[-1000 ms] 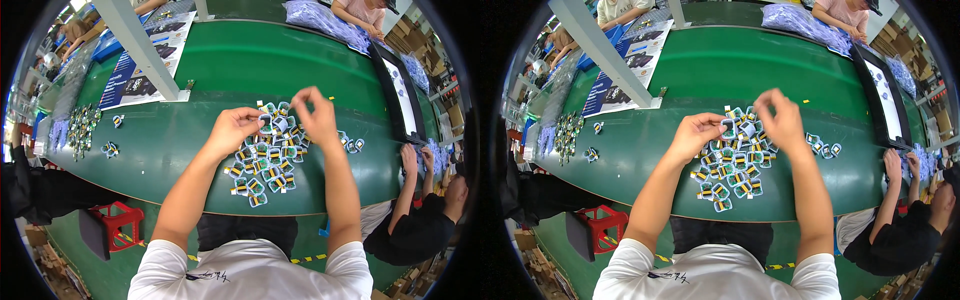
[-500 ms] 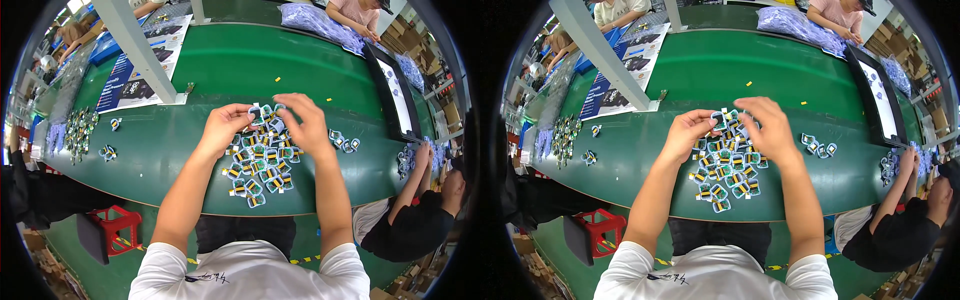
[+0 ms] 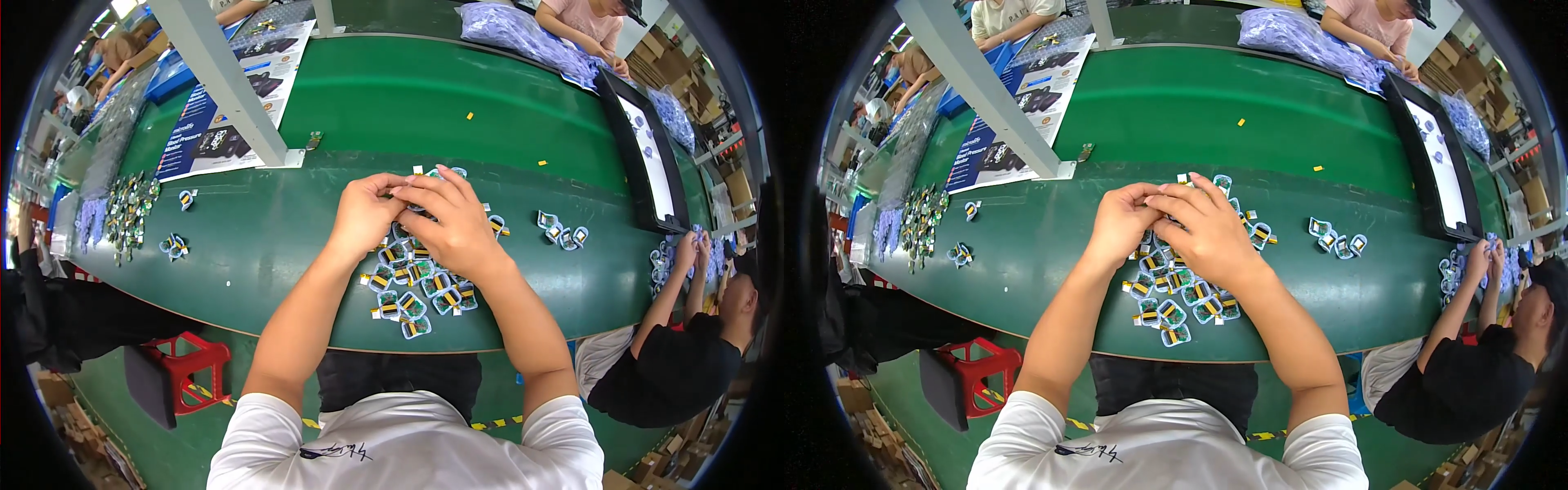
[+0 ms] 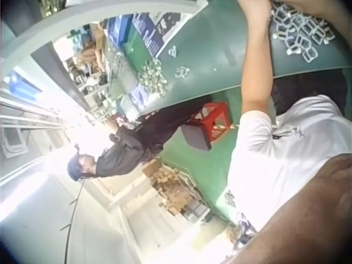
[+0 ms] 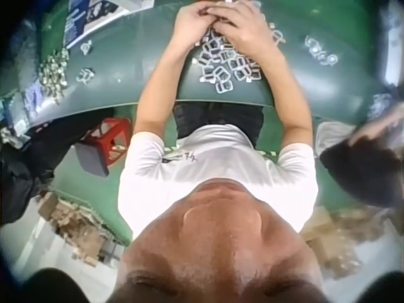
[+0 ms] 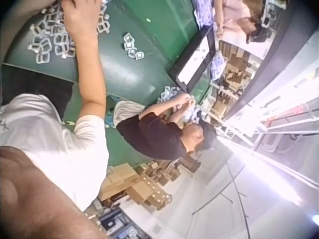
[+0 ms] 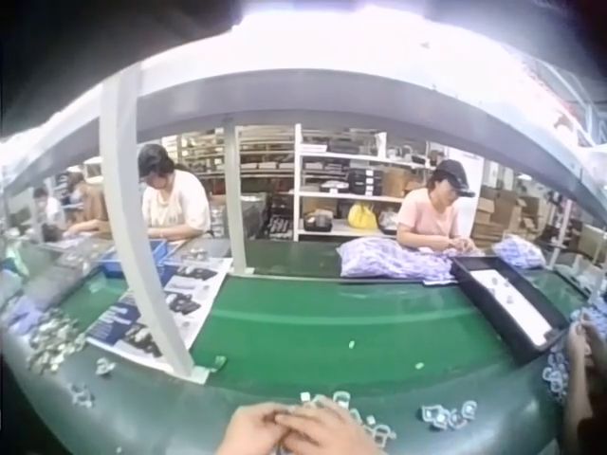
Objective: Manually preparing and peeling small electronic components or labels on an assembly line workbench.
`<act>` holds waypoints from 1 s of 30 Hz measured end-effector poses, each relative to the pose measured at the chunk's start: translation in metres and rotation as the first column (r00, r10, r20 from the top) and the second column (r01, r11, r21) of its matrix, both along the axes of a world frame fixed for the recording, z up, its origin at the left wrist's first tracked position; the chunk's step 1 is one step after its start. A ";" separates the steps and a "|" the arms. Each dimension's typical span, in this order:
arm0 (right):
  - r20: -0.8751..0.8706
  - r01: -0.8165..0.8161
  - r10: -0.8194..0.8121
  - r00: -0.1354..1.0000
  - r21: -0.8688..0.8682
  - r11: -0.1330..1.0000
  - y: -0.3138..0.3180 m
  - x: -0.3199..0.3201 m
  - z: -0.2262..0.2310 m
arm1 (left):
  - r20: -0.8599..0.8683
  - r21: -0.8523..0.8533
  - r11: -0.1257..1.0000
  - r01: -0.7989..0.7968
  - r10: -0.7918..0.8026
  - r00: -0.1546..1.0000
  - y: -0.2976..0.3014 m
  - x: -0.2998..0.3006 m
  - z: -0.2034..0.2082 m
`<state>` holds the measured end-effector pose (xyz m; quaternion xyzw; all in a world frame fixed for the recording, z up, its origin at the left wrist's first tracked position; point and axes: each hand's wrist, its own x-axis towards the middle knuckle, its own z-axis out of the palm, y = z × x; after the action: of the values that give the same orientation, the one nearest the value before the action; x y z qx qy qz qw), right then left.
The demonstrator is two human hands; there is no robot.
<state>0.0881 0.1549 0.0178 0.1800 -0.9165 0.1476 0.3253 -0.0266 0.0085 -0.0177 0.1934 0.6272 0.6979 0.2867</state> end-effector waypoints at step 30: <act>0.231 0.201 -0.055 0.971 -0.679 0.706 0.025 0.017 -0.002 | -0.072 0.041 0.995 0.090 -0.087 0.994 -0.002 0.005 0.020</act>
<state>0.1054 0.1803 0.0159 -0.0355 -0.8303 0.4757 0.2880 -0.0217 0.0069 0.0023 0.2519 0.6120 0.6910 0.2906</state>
